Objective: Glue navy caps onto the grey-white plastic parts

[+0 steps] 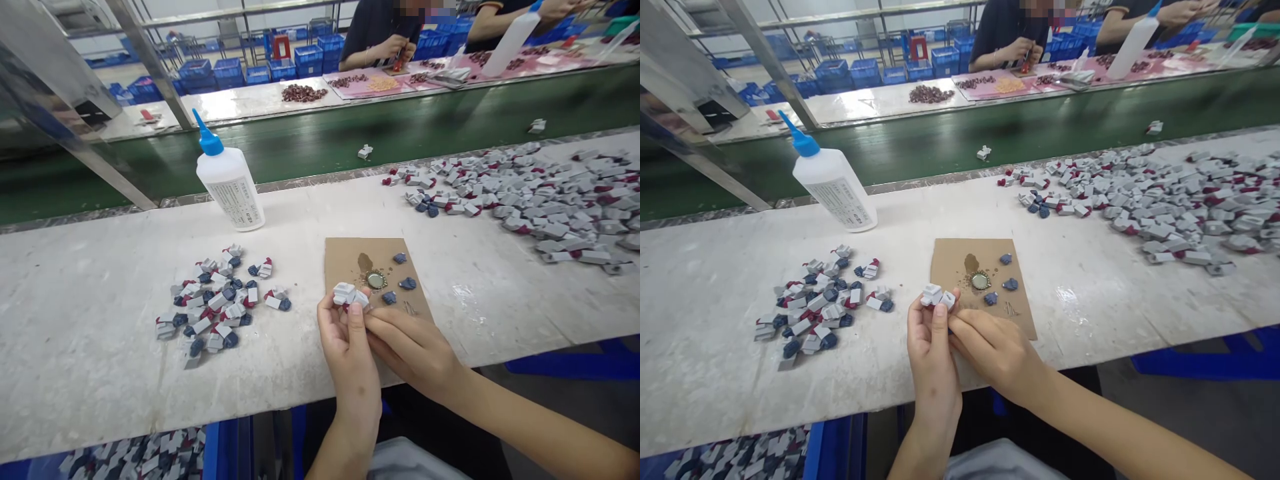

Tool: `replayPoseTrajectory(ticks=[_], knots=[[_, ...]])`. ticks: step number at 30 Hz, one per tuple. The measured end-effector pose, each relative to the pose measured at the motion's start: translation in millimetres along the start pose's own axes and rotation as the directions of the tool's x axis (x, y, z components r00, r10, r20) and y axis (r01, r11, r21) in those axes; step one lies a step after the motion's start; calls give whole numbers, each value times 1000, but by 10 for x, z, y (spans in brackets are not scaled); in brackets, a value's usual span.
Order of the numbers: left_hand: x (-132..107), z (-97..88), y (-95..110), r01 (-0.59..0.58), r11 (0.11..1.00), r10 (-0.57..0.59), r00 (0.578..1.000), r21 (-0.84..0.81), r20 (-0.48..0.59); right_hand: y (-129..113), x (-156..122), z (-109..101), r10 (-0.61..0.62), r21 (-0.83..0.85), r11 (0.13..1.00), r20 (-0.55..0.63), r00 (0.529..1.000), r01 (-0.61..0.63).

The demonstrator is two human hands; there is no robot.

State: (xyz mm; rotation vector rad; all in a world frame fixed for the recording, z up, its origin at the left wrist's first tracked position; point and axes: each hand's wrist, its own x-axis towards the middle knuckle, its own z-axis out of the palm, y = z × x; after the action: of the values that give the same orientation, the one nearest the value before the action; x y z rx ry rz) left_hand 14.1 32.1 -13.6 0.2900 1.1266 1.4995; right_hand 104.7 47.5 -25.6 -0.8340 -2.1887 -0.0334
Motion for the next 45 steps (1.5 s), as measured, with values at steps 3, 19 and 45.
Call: replayPoseTrajectory(ticks=[3, 19, 45], knots=[[14, -2, 1, 10, 1000, -10, 999, -7, -30, -13, -7, -12, 30, 32, 999, 52, 998, -32], [152, -95, 17, 13, 996, -25, 990, -85, -137, 158, 82, -58, 260, 76, 959, 140, 955, -272], [40, -188, 141, 39, 998, -43, 996, -42, -75, 183, 458, -389, 509, 447, 663, 319, 799, -601]])
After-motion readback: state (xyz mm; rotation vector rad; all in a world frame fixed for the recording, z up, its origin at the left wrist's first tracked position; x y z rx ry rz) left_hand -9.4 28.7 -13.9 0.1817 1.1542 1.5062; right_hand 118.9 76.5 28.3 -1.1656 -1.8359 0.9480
